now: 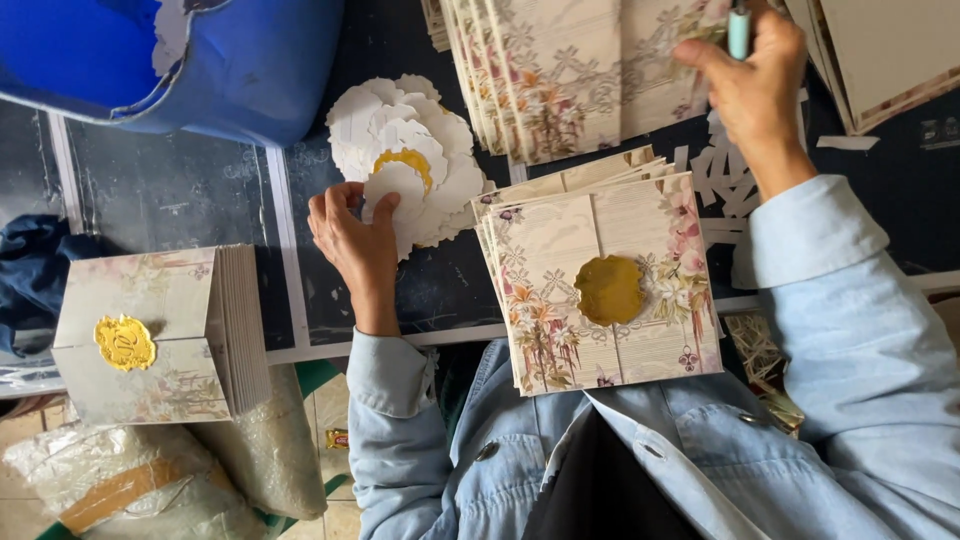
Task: The person applies glue to the back of decorative paper cutouts and adheres them to the center of small cards. They handle stacks of cards and paper cutouts, using a glue stick to attach the decorations one by one.
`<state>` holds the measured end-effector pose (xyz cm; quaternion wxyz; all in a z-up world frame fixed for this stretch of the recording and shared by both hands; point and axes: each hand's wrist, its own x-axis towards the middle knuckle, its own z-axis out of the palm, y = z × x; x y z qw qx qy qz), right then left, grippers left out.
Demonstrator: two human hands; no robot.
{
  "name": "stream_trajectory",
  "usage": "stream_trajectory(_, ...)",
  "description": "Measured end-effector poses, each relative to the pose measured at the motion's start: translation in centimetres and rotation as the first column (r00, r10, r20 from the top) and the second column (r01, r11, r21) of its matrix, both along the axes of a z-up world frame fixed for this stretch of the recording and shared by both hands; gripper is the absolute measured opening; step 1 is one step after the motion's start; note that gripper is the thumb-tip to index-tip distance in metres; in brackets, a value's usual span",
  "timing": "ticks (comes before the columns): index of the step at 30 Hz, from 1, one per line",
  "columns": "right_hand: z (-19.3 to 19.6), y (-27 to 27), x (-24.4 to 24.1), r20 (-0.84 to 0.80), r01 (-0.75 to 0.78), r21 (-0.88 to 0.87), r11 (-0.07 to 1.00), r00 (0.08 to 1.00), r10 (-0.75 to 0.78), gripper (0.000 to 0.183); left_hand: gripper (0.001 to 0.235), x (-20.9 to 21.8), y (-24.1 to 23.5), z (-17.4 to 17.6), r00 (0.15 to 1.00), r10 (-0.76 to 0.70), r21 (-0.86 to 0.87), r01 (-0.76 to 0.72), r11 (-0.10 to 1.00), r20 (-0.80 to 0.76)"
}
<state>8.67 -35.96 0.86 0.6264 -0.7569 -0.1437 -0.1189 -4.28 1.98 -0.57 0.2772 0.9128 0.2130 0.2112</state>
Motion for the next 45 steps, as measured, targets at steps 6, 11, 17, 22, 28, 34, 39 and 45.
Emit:
stream_trajectory(6, 2.5, -1.0, -1.6, 0.212, 0.088, 0.030, 0.996, 0.973, -0.093, 0.026, 0.029, -0.4, 0.1, 1.6, 0.988, -0.014, -0.092, 0.028, 0.995, 0.154)
stream_trajectory(11, 5.0, -6.1, -6.9, -0.367, 0.186, 0.105, 0.977, 0.920, -0.136, 0.030, 0.035, -2.1, -0.7, 3.4, 0.937, 0.033, -0.807, 0.281, 0.519, 0.348)
stream_trajectory(17, 7.5, -1.4, -16.7, -0.602, 0.134, -0.161, 0.978, 0.772, -0.205, 0.024, 0.039, -3.9, -4.1, 4.9, 0.943, 0.077, -0.921, 0.294, 0.255, 0.323)
stream_trajectory(22, 6.4, -0.5, -18.4, -0.338, -0.120, -0.475, 0.872, 0.940, -0.054, 0.034, 0.039, -5.9, -8.1, 6.3, 0.921, -0.064, -0.844, 0.379, 0.380, 0.384)
stream_trajectory(28, 10.1, 4.3, -18.8, 0.052, -0.180, -0.630, 0.756, 0.961, 0.272, 0.060, 0.035, -7.6, -14.5, 8.5, 0.834, -0.310, -0.744, 0.548, 0.382, 0.456)
stream_trajectory(34, 9.3, 7.3, -18.0, 0.220, -0.116, -0.621, 0.776, 0.923, 0.314, 0.051, 0.036, -8.1, -16.9, 9.0, 0.794, -0.434, -0.635, 0.604, 0.482, 0.425)
stream_trajectory(39, 9.2, 6.0, -17.1, 0.123, -0.227, -0.472, 0.852, 0.940, 0.318, 0.044, 0.041, -8.1, -17.0, 8.3, 0.799, -0.455, -0.586, 0.599, 0.545, 0.393)
stream_trajectory(45, 6.6, -0.8, -14.6, 0.079, 0.096, -0.842, 0.531, 0.995, -0.055, 0.037, 0.044, -7.3, -16.4, 7.8, 0.836, -0.402, -0.646, 0.546, 0.534, 0.374)
